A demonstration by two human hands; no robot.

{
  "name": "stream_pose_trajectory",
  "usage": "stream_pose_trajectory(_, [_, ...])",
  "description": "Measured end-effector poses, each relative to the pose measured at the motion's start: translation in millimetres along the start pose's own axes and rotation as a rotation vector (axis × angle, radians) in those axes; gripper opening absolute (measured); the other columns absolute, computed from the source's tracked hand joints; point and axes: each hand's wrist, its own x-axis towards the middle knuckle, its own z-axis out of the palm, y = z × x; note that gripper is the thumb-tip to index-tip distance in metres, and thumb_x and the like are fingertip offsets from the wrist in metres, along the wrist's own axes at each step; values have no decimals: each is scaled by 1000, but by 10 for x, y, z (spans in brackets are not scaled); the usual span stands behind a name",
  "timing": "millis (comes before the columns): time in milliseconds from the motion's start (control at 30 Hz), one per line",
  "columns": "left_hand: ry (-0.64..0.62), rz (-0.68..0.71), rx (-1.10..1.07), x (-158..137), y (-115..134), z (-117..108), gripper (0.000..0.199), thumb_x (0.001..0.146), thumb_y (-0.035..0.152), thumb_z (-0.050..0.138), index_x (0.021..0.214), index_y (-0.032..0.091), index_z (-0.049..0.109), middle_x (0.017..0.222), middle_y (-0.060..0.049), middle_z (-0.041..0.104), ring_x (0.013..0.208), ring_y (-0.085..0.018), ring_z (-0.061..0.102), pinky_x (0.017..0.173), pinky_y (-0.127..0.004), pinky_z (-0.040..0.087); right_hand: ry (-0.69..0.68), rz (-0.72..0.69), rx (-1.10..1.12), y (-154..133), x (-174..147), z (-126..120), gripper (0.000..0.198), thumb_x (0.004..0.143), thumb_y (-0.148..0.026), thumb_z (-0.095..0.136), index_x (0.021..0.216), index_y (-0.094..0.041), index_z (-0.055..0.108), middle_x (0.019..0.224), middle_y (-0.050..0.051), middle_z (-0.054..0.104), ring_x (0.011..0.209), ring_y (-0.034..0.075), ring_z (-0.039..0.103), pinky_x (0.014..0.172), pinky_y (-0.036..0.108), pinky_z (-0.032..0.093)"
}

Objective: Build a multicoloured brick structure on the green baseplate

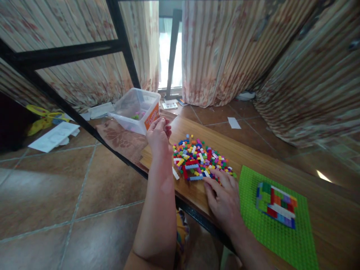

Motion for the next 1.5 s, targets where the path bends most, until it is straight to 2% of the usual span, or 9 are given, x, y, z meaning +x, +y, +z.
stream_pose_trajectory(100, [5,5,-20,27,11,-28,10,70,22,71,78,17,67,71,3,67,52,-3,55,52,-15,42,16,-15,60,-196,104,29,17,94,-18,55,101,-21,70,120,10,64,113,25,53,97,46,44])
stream_pose_trajectory(233, [2,14,-23,57,14,-64,10,71,23,71,77,17,66,72,2,68,52,-3,55,52,-15,42,-84,-36,139,-575,307,219,20,95,-21,54,106,-23,70,120,11,64,109,26,53,93,44,44])
stream_pose_trajectory(400, [3,6,-8,77,24,-85,14,70,26,73,79,17,67,74,2,68,54,-4,58,54,-16,42,-189,-96,156,-785,465,501,19,93,-18,56,100,-24,71,131,11,58,125,28,45,101,46,39])
stream_pose_trajectory(533, [31,-20,-1,84,31,-77,14,71,26,70,81,17,67,75,1,68,54,-4,57,53,-16,42,-195,-98,89,-656,432,524,18,93,-19,56,100,-24,72,129,11,60,125,29,44,103,49,37])
stream_pose_trajectory(800, [39,-42,-18,74,40,-79,12,71,23,69,81,16,67,75,2,68,54,-3,55,53,-15,41,-141,-83,31,-337,292,302,19,94,-18,55,100,-23,72,123,10,63,121,28,49,102,50,40])
stream_pose_trajectory(1000, [30,-41,-23,85,49,-110,11,72,23,69,81,16,67,76,1,69,55,-4,56,54,-16,42,-77,-58,88,-173,630,308,23,95,-20,51,103,-23,73,114,10,66,108,26,55,96,45,45])
stream_pose_trajectory(1200, [19,-36,-12,81,52,-110,11,72,25,70,80,17,67,76,1,69,55,-4,57,55,-17,42,-288,-219,32,83,1148,462,33,91,-10,50,106,-25,75,112,9,67,103,25,55,92,42,46])
stream_pose_trajectory(1367, [14,-51,-11,80,51,-97,13,72,26,70,80,16,66,77,1,69,55,-4,56,55,-16,41,-417,-288,29,167,1296,515,28,84,-9,62,104,-25,75,113,8,67,105,24,56,93,42,46])
stream_pose_trajectory(1500, [5,-69,-33,79,49,-94,13,69,24,71,79,17,66,75,2,67,55,-3,55,55,-16,41,-427,-292,33,173,1331,470,17,84,-12,65,95,-21,74,111,9,68,105,25,57,92,41,47])
